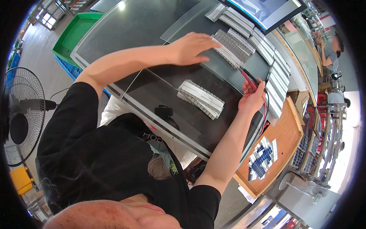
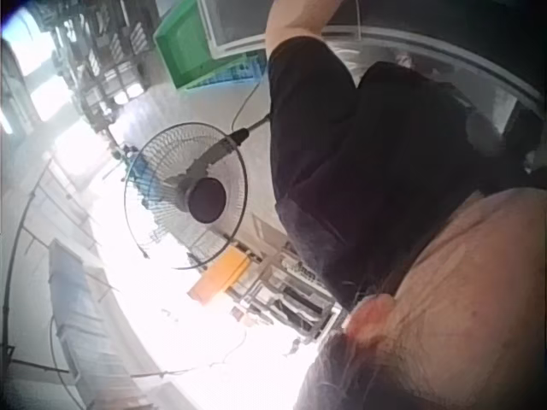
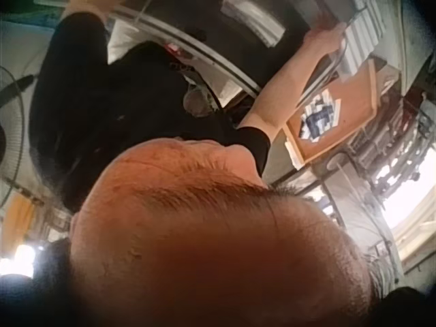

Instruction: Testing individual solar cell strips with a probe and sorting them into a tray based on the results.

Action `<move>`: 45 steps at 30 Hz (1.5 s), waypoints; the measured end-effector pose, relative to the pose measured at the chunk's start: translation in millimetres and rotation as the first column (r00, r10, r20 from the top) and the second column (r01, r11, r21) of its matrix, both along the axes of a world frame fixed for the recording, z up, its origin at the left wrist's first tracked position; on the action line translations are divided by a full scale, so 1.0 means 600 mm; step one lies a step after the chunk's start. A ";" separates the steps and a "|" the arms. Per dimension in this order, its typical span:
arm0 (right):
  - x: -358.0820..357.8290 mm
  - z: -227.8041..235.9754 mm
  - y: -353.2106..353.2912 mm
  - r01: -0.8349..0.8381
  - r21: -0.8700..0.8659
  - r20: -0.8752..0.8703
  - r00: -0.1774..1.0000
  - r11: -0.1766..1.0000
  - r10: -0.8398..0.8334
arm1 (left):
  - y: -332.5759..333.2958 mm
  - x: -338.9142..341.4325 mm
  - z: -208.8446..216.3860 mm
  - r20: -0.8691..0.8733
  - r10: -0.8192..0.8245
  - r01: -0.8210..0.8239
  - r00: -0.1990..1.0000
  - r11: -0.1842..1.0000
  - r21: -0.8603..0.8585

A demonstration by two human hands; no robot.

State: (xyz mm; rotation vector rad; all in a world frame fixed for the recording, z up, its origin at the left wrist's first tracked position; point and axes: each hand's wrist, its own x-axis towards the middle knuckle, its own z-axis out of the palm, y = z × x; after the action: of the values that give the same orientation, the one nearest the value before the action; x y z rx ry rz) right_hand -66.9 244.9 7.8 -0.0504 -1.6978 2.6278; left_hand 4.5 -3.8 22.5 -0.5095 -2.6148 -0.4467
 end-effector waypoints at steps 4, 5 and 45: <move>0.000 0.002 -0.006 -0.007 0.009 -0.004 1.000 1.000 0.007 | -0.016 -0.071 -0.013 -0.035 0.030 -0.035 0.999 0.988 -0.154; 0.000 0.001 -0.006 -0.011 0.012 -0.001 1.000 1.000 0.011 | -0.018 -0.079 -0.016 -0.043 0.021 -0.029 0.999 0.982 -0.186; 0.033 0.006 -0.040 -0.216 0.300 -0.045 0.970 0.929 0.240 | -0.013 0.009 -0.023 0.026 -0.134 0.136 0.991 0.987 -0.089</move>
State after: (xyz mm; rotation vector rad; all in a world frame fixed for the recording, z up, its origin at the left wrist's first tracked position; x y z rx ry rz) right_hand -46.9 221.2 11.6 0.2691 -2.1622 2.4462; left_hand 10.1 -11.7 8.4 -0.7188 -2.6390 -0.3789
